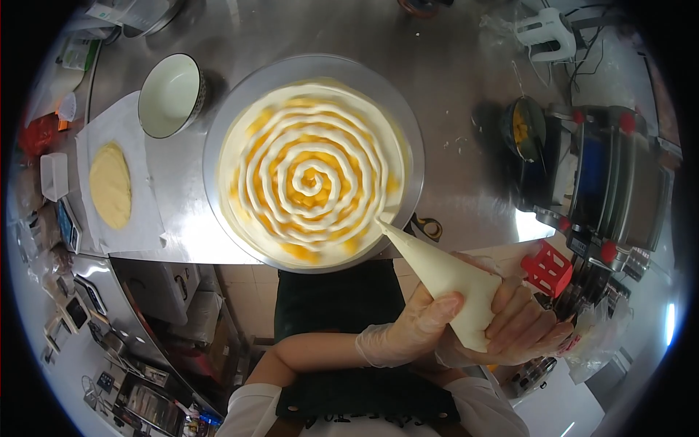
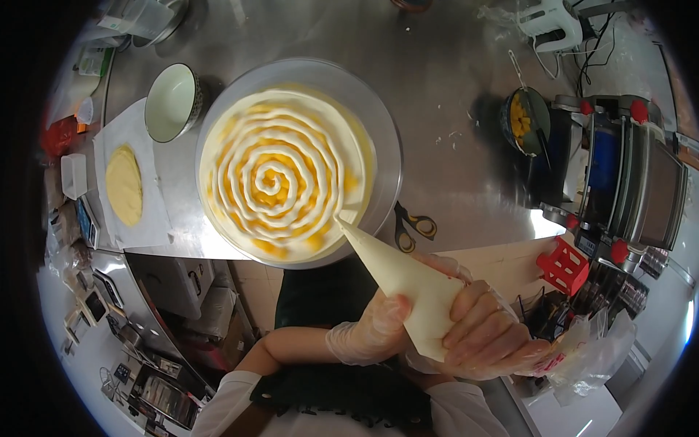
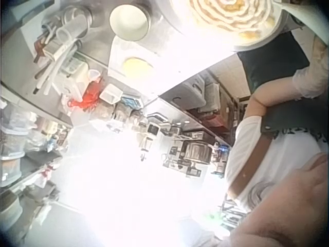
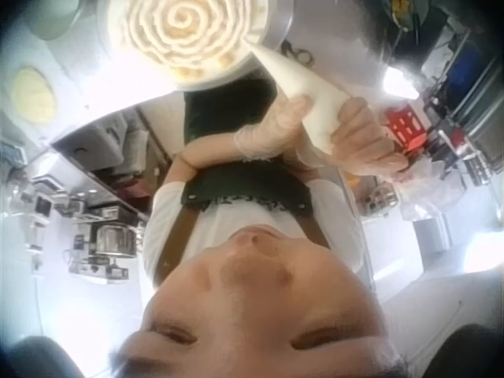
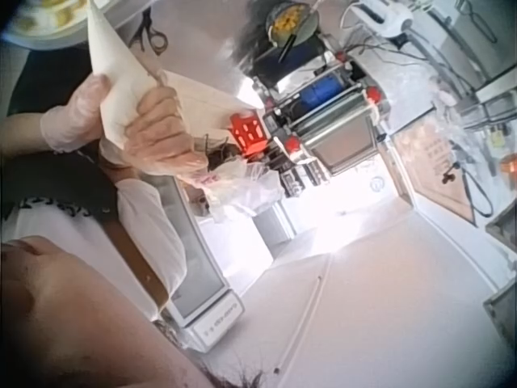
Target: The recorder assembles a mille crepe cake by piping cream, spreading it, and adding mango pieces.
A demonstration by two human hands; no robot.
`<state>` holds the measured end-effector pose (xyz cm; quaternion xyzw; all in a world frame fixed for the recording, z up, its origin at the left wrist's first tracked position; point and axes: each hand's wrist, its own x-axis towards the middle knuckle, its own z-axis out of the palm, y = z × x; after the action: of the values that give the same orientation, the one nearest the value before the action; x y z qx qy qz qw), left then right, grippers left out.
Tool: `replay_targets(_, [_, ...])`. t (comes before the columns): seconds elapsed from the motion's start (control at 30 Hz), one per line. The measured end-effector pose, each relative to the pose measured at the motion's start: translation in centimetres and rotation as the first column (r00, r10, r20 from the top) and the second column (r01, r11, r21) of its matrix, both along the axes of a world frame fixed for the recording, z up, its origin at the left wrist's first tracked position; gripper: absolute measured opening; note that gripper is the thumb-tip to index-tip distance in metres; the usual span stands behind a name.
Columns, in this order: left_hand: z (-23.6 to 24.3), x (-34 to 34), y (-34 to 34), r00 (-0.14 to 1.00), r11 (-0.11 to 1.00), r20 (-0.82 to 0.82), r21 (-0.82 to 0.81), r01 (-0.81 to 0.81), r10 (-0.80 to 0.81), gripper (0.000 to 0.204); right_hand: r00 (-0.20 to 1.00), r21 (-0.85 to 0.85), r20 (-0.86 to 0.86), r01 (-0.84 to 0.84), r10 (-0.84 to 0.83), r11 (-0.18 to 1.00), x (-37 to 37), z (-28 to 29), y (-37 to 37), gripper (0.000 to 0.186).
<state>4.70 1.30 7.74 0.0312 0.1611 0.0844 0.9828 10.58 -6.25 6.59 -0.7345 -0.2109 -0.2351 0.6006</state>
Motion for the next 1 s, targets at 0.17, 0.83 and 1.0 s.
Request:
replay_targets(0.17, [0.0,0.0,-0.2,1.000,1.000,-0.007,-0.011,-0.003,0.003,0.071,0.984,-0.141,0.123,0.143,-0.126,0.980,-0.1,-0.8,-0.5,0.052])
replay_targets(0.83, [0.1,0.1,-0.6,1.000,1.000,-0.028,-0.010,0.009,-0.009,0.066,0.794,0.421,-0.207,-0.455,0.571,0.785,2.4,3.1,-0.6,0.045])
replay_targets(1.0, [-0.1,0.2,-0.6,0.999,1.000,-0.039,-0.011,0.006,-0.006,0.066,0.728,0.531,-0.211,-0.475,0.652,0.702,2.6,2.5,-2.7,0.054])
